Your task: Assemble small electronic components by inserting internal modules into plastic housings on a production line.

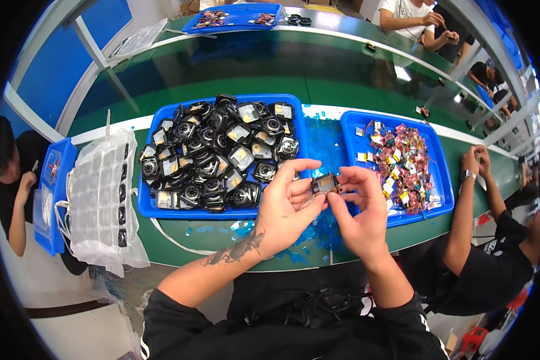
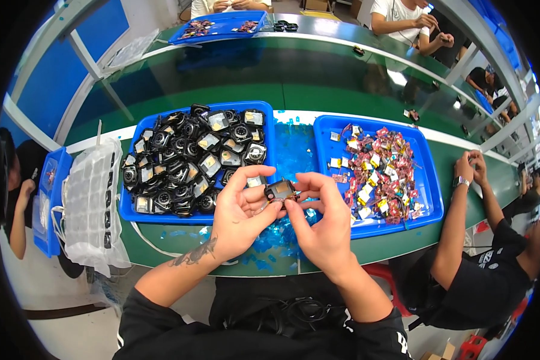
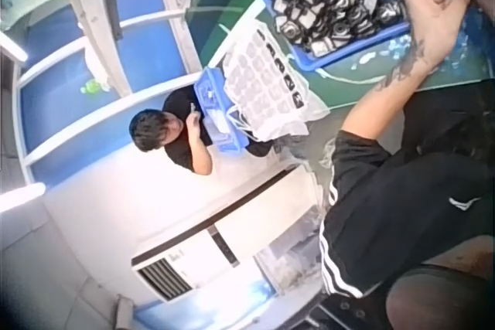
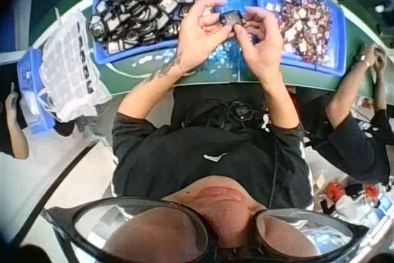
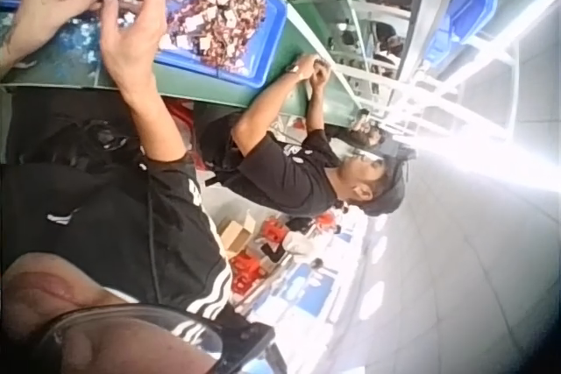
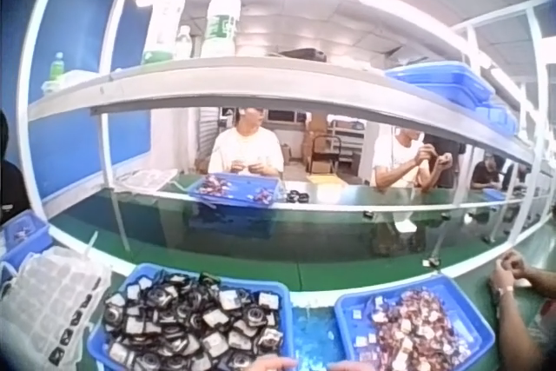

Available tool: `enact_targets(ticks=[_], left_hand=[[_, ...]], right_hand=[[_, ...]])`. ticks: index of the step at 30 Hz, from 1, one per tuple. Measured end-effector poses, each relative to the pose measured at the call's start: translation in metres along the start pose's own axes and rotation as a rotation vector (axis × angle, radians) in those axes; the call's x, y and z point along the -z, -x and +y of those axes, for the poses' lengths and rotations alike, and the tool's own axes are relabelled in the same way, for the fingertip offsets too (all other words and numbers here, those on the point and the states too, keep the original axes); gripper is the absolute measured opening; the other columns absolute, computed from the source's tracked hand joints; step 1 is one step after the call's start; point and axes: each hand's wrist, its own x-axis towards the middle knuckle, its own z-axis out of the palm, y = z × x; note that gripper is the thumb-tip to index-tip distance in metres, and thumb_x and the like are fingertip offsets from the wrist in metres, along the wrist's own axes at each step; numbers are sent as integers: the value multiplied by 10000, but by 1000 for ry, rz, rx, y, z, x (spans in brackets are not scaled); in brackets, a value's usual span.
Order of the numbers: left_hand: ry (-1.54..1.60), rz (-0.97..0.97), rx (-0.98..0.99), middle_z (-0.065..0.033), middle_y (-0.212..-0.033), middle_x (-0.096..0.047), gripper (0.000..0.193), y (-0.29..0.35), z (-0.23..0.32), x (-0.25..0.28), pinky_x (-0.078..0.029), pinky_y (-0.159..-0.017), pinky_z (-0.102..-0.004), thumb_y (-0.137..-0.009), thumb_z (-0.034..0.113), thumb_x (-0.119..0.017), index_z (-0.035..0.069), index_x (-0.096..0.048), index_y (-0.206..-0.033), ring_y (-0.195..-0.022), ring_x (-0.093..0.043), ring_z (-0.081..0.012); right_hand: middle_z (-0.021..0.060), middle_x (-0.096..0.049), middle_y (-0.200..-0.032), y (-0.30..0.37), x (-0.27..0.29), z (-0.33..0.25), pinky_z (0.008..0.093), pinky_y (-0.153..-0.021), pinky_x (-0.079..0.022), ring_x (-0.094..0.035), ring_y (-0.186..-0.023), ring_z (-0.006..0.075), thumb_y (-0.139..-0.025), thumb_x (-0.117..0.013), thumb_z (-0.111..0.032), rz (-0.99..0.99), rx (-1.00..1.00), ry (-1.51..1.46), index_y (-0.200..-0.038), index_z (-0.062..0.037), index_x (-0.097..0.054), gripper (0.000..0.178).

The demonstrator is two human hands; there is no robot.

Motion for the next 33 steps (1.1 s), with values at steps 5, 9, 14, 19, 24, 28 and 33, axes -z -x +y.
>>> enact_targets(ticks=[5,9,14,19,24,28,33], left_hand=[[-119,-17,-31,-149,-1151,-640,415,0,-2,4,-553,-851,-280,-897,-57,-571,42,-406,-1264,-1038,-635,-158],[-20,53,-49,-181,-1288,-555,535,0,4,7,-551,-826,-267,-894,-46,-584,50,-326,-1353,-1052,-621,-142],[-372,165,-292,-195,-1308,-527,728,0,6,3,-548,-776,-302,-844,-12,-655,34,-234,-1436,-1013,-652,-244],[-866,21,-757,-190,-1210,-594,617,1,-10,8,-577,-705,-327,-788,9,-709,-17,-408,-1326,-936,-675,-265],[-1018,-71,-875,-187,-1081,-631,570,3,-8,1,-574,-681,-343,-772,28,-715,-14,-462,-1281,-883,-664,-322],[-979,-126,-915,-179,-1045,-635,556,1,-2,-3,-562,-657,-356,-745,-3,-709,-30,-481,-1251,-840,-662,-312],[-1022,14,-917,-188,-1062,-643,532,5,-5,4,-543,-729,-387,-709,-23,-717,-33,-499,-1195,-883,-643,-335]], right_hand=[[49,-567,-954,-9,4,-6,240,-756,-514,-589,-868,104,-812,-666,87,-129,-21,-18,-1175,0,-523,400],[26,-556,-932,-35,6,-18,220,-773,-481,-569,-862,84,-794,-677,85,-280,-57,-19,-1180,-18,-521,429],[51,-658,-782,-165,13,26,239,-678,-483,-610,-723,103,-779,-735,-40,-350,-74,118,-1182,17,-508,466],[127,-659,-794,-258,21,122,250,-580,-481,-614,-657,147,-641,-813,7,-149,-392,373,-1088,29,-547,520],[116,-679,-883,-259,26,127,350,-736,-528,-664,-799,245,-603,-867,-174,-160,-148,803,-978,-20,-656,456],[152,-685,-888,-210,-8,55,391,-757,-533,-670,-833,291,-779,-718,-184,-229,309,588,-903,-44,-700,188],[183,-630,-931,-147,-67,31,460,-744,-513,-640,-881,373,-808,-729,-317,-620,454,706,-1040,-23,-578,404]])
